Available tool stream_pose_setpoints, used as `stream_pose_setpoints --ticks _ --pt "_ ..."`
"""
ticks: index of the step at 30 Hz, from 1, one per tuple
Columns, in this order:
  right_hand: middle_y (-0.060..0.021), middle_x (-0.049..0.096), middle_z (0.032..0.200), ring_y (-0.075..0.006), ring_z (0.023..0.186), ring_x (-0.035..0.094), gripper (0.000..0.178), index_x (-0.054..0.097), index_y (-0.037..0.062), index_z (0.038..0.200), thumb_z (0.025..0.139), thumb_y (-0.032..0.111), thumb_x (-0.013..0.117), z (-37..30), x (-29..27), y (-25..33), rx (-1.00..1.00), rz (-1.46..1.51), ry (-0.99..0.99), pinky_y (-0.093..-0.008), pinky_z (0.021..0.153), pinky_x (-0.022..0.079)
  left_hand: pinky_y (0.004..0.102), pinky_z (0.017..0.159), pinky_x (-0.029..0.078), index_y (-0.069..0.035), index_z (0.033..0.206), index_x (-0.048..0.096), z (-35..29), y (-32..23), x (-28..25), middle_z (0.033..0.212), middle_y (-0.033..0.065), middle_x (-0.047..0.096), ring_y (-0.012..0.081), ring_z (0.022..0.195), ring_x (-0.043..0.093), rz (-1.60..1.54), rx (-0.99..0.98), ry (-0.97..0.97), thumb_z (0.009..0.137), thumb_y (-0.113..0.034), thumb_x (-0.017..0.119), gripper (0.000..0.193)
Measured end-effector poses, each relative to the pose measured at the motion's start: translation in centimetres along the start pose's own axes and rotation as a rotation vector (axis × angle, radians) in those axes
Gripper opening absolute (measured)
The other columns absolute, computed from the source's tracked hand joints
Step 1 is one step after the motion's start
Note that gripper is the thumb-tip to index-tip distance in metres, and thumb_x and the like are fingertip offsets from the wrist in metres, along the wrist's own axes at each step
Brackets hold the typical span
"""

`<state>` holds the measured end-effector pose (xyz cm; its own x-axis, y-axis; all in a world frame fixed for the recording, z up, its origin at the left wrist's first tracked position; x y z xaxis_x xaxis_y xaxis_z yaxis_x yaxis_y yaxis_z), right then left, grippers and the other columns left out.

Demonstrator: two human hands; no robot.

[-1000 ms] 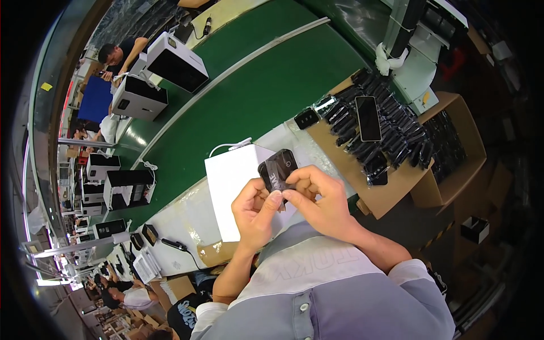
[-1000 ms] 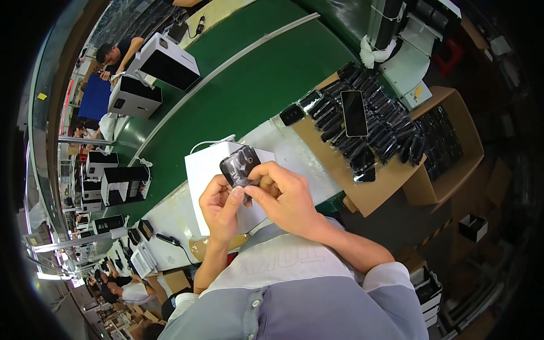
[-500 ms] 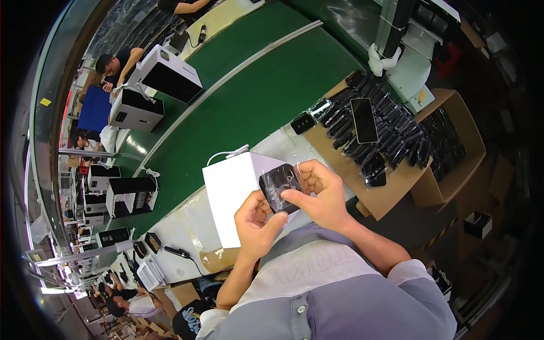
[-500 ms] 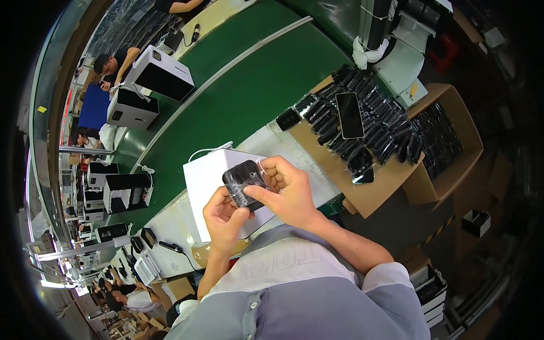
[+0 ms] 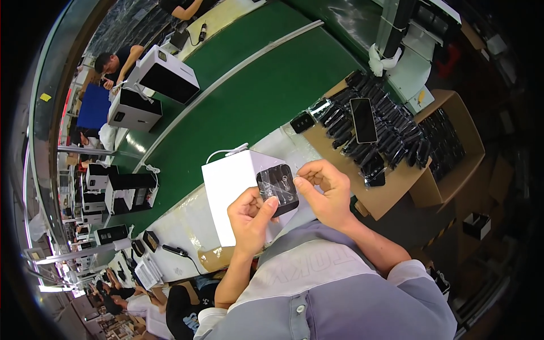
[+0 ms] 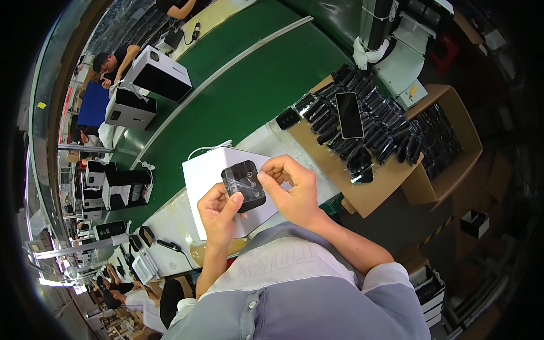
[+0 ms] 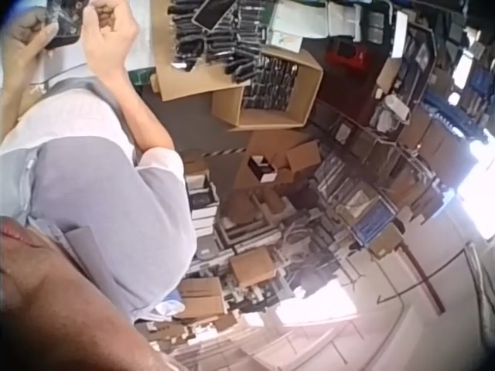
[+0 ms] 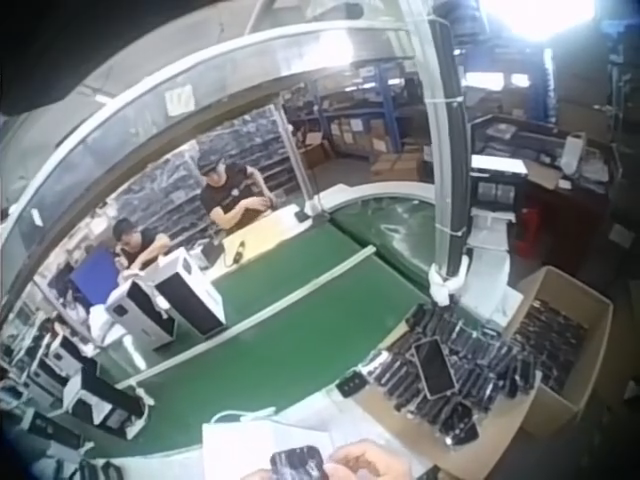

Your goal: Assembling electronic device housings, applying components, and packaging finished units at a factory workstation.

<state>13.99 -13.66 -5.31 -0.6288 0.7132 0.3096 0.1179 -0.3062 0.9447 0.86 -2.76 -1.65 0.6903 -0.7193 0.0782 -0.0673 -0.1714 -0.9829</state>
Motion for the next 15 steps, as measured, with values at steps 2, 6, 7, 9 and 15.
stream_pose_setpoints --ticks 2,6,7,9,15 --pt "-0.0044 0.064 0.085 -0.0057 0.075 0.058 0.008 0.062 -0.0027 0.095 0.089 -0.004 0.067 0.0 0.2 0.2 0.025 -0.028 0.011 -0.0215 0.066 0.046 0.0197 0.054 0.047 0.006 0.094 0.065 0.0 0.1 -0.1 0.069 -0.0006 0.059 0.0043 0.059 0.054 0.012 0.0 -0.014 0.09 -0.005 0.07 0.012" --pt "-0.0056 0.063 0.085 -0.0074 0.073 0.057 0.009 0.062 -0.0013 0.093 0.087 -0.005 0.068 0.1 0.3 0.0 0.015 -0.146 0.089 -0.0226 0.065 0.045 0.0203 0.053 0.044 0.006 0.092 0.064 -0.1 -0.3 0.2 0.068 -0.0013 0.058 0.0044 0.058 0.052 0.035 0.008 -0.046 0.09 -0.003 0.07 0.011" --pt "-0.0063 0.063 0.084 -0.0102 0.073 0.056 0.01 0.063 -0.001 0.092 0.085 -0.004 0.069 0.3 0.3 0.0 -0.042 -0.207 0.126 -0.0243 0.065 0.045 0.021 0.052 0.043 0.006 0.092 0.064 -0.1 -0.1 0.1 0.067 -0.0012 0.058 0.0045 0.057 0.051 0.095 0.056 -0.048 0.088 -0.002 0.07 0.01" --pt "-0.007 0.062 0.083 -0.0129 0.072 0.056 0.011 0.063 -0.0007 0.091 0.083 -0.004 0.07 0.9 0.2 0.2 -0.097 -0.268 0.174 -0.026 0.065 0.045 0.0217 0.052 0.042 0.005 0.091 0.063 0.0 0.2 -0.1 0.066 -0.001 0.057 0.0046 0.056 0.05 0.152 0.103 -0.062 0.087 -0.001 0.071 0.011" --pt "-0.0081 0.06 0.083 -0.0206 0.076 0.055 0.015 0.062 -0.0006 0.09 0.083 0.009 0.071 1.4 0.3 2.0 -0.289 -0.436 0.177 -0.0307 0.068 0.046 0.0237 0.051 0.042 0.005 0.093 0.064 0.7 -1.5 1.0 0.066 0.0015 0.058 0.0058 0.056 0.05 0.667 0.405 -0.079 0.083 0.001 0.071 0.013"
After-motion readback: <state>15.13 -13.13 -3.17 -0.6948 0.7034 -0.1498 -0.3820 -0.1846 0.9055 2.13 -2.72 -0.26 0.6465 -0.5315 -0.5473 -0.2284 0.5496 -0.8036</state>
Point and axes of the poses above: each hand's wrist, its own z-axis towards the middle knuckle, its own x-axis out of the palm, y = z × x, the point moved 2 cm from there along z, towards the middle knuckle
